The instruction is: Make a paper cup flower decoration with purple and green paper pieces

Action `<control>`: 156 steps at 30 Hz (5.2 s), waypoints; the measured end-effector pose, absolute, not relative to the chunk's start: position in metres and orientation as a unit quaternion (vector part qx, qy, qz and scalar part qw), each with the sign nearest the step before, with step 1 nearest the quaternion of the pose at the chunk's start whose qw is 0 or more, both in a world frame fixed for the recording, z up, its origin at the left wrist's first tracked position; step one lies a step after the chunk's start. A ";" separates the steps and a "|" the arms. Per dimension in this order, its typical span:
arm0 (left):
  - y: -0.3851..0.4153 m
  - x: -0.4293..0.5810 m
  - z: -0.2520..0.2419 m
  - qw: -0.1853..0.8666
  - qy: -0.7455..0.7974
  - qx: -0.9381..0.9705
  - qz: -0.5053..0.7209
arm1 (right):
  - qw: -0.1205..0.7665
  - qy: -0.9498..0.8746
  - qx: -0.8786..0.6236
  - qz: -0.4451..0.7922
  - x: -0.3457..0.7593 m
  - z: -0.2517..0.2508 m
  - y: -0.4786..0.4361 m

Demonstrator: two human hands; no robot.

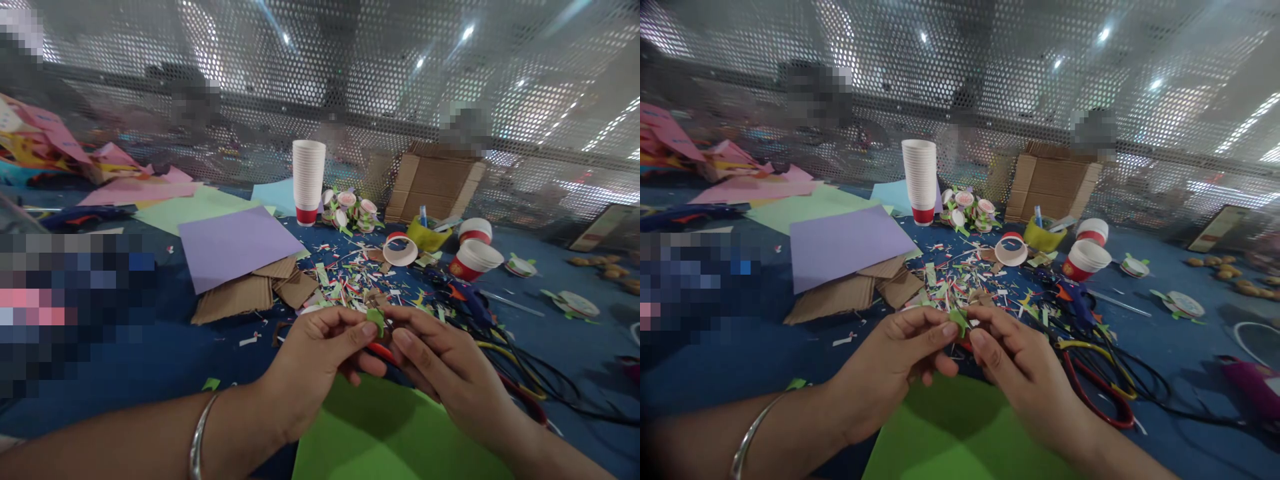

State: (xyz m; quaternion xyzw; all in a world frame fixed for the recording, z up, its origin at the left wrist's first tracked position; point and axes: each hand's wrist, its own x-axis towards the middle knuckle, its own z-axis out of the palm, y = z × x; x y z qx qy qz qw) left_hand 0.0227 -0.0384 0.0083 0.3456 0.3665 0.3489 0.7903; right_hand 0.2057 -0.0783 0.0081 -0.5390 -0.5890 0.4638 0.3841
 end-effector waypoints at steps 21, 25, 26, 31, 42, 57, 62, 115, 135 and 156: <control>-0.034 0.020 0.007 0.709 0.382 0.446 0.390 | 0.428 -0.553 -0.544 0.464 0.203 0.015 -0.069; -0.034 0.020 0.010 0.696 0.381 0.473 0.382 | 0.426 -0.547 -0.537 0.481 0.203 0.013 -0.072; -0.034 0.020 0.010 0.692 0.379 0.483 0.380 | 0.429 -0.553 -0.536 0.472 0.203 0.013 -0.072; -0.037 0.021 0.010 0.675 0.368 0.542 0.339 | 0.443 -0.576 -0.524 0.444 0.201 0.012 -0.072; -0.037 0.023 0.007 0.748 0.384 0.438 0.317 | 0.458 -0.581 -0.533 0.410 0.203 0.012 -0.072; -0.031 0.016 0.010 0.725 0.383 0.411 0.398 | 0.366 -0.632 -0.569 0.377 0.207 0.010 -0.074; -0.034 0.017 0.007 0.734 0.378 0.415 0.382 | 0.366 -0.636 -0.552 0.396 0.206 0.014 -0.076; -0.034 0.017 0.006 0.734 0.372 0.462 0.331 | 0.326 -0.682 -0.533 0.380 0.215 0.020 -0.076; -0.034 0.017 0.008 0.677 0.373 0.530 0.349 | 0.285 -0.655 -0.525 0.463 0.218 0.022 -0.077; -0.033 0.018 0.008 0.723 0.385 0.465 0.336 | 0.289 -0.661 -0.522 0.456 0.217 0.021 -0.079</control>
